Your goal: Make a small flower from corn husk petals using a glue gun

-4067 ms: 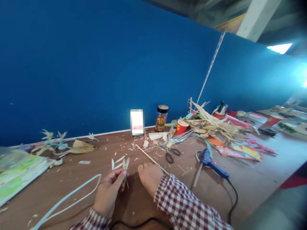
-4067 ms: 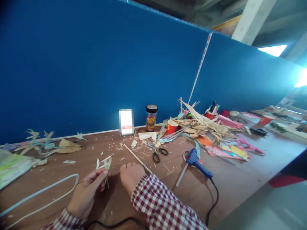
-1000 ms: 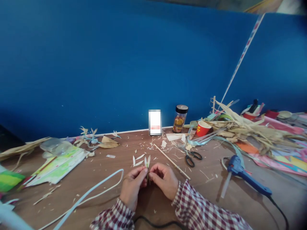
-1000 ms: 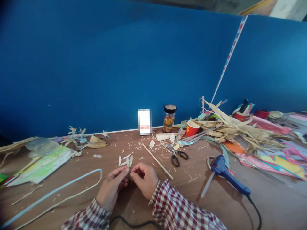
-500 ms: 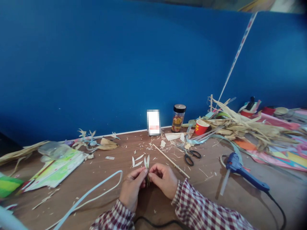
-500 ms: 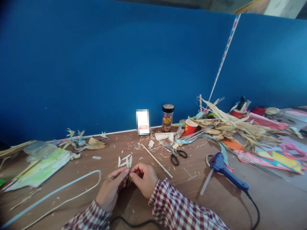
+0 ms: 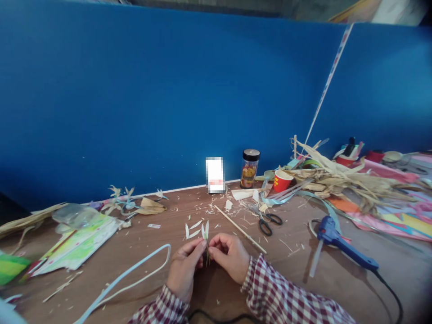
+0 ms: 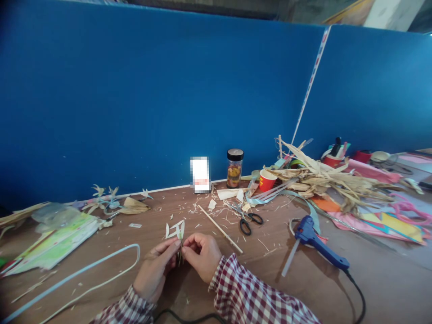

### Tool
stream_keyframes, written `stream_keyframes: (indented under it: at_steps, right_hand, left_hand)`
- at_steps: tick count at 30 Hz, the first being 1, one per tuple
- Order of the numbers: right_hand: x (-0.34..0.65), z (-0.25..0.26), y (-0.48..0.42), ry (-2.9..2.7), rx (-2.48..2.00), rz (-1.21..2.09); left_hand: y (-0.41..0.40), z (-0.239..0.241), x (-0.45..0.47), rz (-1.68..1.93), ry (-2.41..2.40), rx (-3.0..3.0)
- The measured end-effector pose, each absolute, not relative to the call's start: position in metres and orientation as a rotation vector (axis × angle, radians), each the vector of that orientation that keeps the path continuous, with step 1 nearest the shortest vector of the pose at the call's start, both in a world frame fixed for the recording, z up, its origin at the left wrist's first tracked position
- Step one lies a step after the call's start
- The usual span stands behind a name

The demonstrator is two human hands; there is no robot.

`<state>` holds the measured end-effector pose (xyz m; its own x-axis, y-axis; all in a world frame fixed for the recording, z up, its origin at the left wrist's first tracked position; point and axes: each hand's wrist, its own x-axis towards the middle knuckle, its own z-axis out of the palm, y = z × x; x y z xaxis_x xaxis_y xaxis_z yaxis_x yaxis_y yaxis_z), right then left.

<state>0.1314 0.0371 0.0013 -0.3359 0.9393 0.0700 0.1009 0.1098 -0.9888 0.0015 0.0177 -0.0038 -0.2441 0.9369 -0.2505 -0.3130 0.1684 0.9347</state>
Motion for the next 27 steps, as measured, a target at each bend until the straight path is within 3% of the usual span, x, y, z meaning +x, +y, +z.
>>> stream_keyframes:
  at_steps: [27]
  right_hand:
    - [0.1328,0.0031,0.0349,-1.609,-1.091,1.259]
  left_hand:
    - [0.0165,-0.0022,0.0028,1.382,1.289,0.744]
